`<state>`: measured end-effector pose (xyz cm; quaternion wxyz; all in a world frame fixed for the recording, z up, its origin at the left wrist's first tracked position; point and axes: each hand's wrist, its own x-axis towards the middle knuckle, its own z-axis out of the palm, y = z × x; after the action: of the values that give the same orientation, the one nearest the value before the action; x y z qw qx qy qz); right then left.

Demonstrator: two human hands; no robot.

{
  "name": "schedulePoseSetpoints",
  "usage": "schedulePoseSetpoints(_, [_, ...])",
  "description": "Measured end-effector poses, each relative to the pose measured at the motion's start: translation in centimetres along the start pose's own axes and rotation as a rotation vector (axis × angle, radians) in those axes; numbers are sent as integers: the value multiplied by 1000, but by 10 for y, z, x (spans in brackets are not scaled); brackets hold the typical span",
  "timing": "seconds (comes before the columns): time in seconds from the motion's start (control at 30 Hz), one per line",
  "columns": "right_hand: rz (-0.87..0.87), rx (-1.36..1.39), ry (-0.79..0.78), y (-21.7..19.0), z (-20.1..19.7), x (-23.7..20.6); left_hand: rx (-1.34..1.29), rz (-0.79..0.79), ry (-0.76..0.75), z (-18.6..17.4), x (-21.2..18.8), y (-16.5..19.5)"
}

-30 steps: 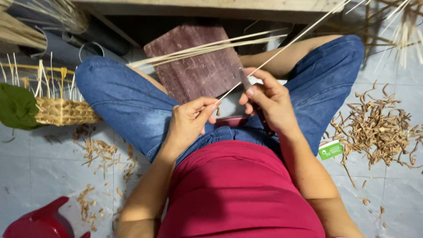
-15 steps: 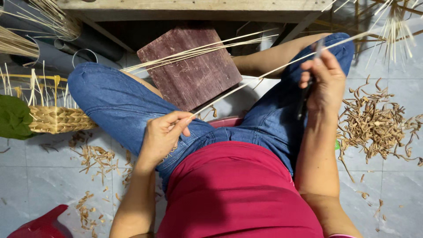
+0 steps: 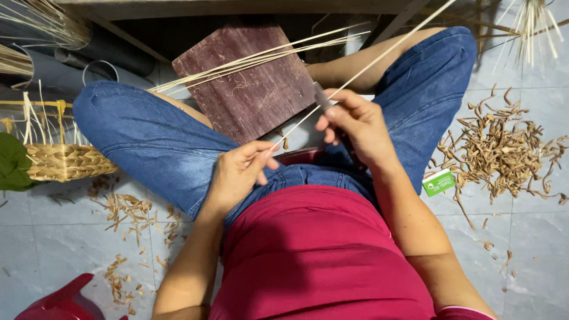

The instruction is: The person sits on the floor and whittles long thin bamboo sticks with a small knife, shaving the surface and pointing the ends to form skewers. They reach to a low wooden bench to grab more sticks and set finished skewers on the bench.

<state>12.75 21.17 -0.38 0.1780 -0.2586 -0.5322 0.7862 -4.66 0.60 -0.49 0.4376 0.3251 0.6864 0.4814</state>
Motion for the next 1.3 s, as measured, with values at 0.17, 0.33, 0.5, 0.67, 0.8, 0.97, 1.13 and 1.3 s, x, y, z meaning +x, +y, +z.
schedulePoseSetpoints(0.17, [109,-89,-65,9,14,-2,-1,-89,45,0,-5,-1])
schedulePoseSetpoints(0.33, [95,-144,-50,12,15,2,114,-39,101,2,-9,10])
schedulePoseSetpoints(0.5, [-6,-15,93,1,-18,4,152,-21,81,-21,-28,9])
schedulePoseSetpoints(0.67, [-181,-8,260,-22,-63,-7,127,-124,93,-66,-58,2])
schedulePoseSetpoints(0.8, [-355,24,327,-40,-96,-23,150,-183,170,-97,-78,5])
schedulePoseSetpoints(0.97, [-453,57,368,-55,-98,-29,217,-132,141,-87,-67,11])
schedulePoseSetpoints(1.13, [-14,-168,106,-33,-31,-26,85,82,61,-33,-26,17])
schedulePoseSetpoints(1.3, [137,-15,-201,-5,26,-15,107,127,55,6,3,28])
